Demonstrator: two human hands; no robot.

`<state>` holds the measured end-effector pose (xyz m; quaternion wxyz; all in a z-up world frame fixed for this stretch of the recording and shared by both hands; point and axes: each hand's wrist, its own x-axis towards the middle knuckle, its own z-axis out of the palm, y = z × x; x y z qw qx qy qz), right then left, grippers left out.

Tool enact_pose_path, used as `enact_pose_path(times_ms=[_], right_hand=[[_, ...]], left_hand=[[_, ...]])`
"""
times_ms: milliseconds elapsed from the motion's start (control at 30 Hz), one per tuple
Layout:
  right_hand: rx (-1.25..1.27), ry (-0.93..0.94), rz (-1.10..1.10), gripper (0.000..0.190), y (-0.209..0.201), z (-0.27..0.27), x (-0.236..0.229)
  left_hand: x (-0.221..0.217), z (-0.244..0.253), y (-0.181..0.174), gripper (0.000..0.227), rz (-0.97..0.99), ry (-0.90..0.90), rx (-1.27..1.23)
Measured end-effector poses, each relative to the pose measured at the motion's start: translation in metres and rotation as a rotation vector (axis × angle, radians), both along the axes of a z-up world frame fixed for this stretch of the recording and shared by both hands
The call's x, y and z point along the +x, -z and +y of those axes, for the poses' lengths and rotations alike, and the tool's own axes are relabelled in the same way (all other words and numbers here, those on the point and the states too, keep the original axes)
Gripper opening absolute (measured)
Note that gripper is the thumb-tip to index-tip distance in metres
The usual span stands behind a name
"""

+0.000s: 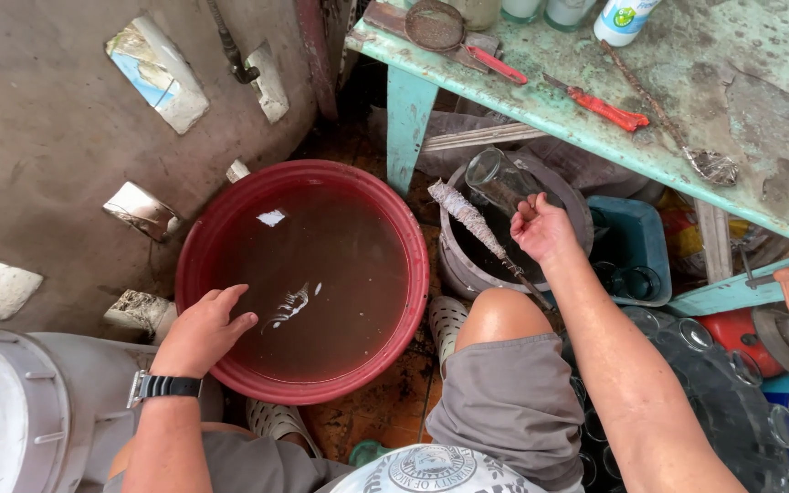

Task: Washing and rinsing a glass by hand in a basin of water using a sponge.

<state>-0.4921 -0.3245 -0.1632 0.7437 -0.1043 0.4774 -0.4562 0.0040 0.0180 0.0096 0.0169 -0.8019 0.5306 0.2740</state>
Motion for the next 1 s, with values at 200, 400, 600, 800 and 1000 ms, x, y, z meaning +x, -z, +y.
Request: enact_pose_path(times_ms=[200, 400, 600, 800, 1000], right_hand=[[-0.103, -0.134, 0.032, 0.028, -0.027, 0.012, 0.015], [-0.411, -0.448, 0.325, 0.021, -0.105, 0.033, 0.064], [-0.699, -0.759, 0.687, 0.017, -0.2, 0.097, 0.159], [-0.684, -0.824, 0.74, 0.017, -0.214, 0.167, 0.229], [-0.659, -0.785, 0.725, 0.017, -0.216, 0.2, 0.268]], left_hand=[[-0.006, 0.003, 0.005, 0.055, -0.014, 0.035, -0.156], [-0.048, -0.007, -0.008, 0.049, 0.269, -0.074, -0.578], [-0.093, -0.023, -0.006, 0.062, 0.49, 0.008, -0.905], [-0.118, -0.025, -0.017, 0.109, 0.408, 0.004, -0.615], [-0.108, -0.039, 0.041, 0.107, 0.025, -0.17, -0.756]])
